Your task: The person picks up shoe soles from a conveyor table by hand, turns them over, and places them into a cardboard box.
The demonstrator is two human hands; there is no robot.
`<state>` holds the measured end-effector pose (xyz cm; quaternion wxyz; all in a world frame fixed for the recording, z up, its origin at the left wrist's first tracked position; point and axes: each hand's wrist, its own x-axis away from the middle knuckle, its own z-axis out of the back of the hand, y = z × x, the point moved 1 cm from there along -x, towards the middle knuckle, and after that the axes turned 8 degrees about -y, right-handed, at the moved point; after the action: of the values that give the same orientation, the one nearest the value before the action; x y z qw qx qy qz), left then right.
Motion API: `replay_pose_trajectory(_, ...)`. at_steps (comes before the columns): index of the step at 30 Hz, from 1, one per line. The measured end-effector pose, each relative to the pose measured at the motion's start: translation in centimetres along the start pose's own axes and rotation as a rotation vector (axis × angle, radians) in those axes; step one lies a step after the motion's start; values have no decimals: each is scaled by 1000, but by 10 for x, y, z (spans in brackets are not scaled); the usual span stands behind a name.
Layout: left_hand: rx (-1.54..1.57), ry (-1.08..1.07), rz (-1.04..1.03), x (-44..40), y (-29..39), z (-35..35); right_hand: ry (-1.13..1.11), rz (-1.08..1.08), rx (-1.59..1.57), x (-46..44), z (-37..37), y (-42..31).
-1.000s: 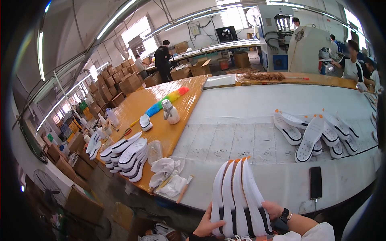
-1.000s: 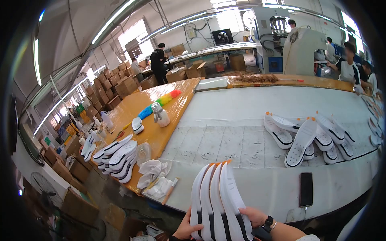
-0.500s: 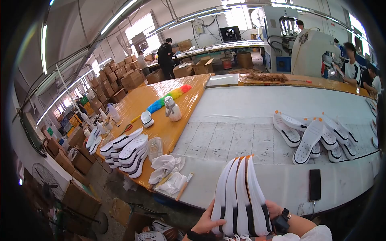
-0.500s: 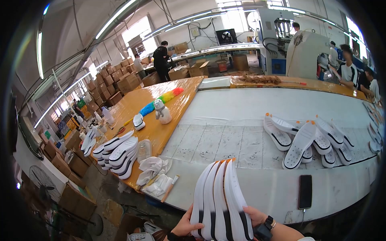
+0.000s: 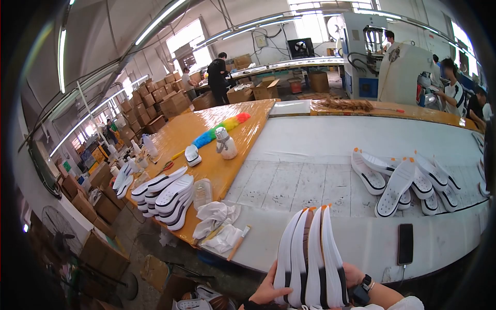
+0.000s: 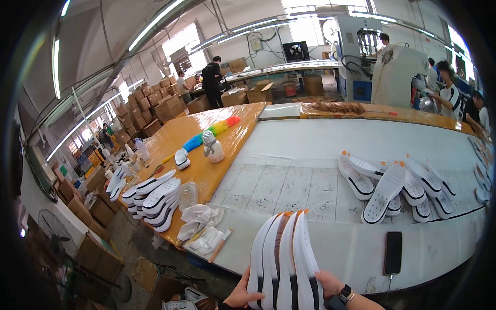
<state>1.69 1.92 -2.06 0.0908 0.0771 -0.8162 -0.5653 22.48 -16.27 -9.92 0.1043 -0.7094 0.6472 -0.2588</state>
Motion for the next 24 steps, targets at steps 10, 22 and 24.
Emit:
replay_pose_trajectory(10, -88, 26, 10, -4, 5, -3, 48, 44, 63, 5, -35, -15)
replay_pose_trajectory(22, 12, 52, 23, -9, 6, -1, 35, 63, 22, 1, -35, -19)
replay_pose_trajectory(24, 22, 53, 30, -9, 9, -2, 28, 60, -4, 1, -34, -17)
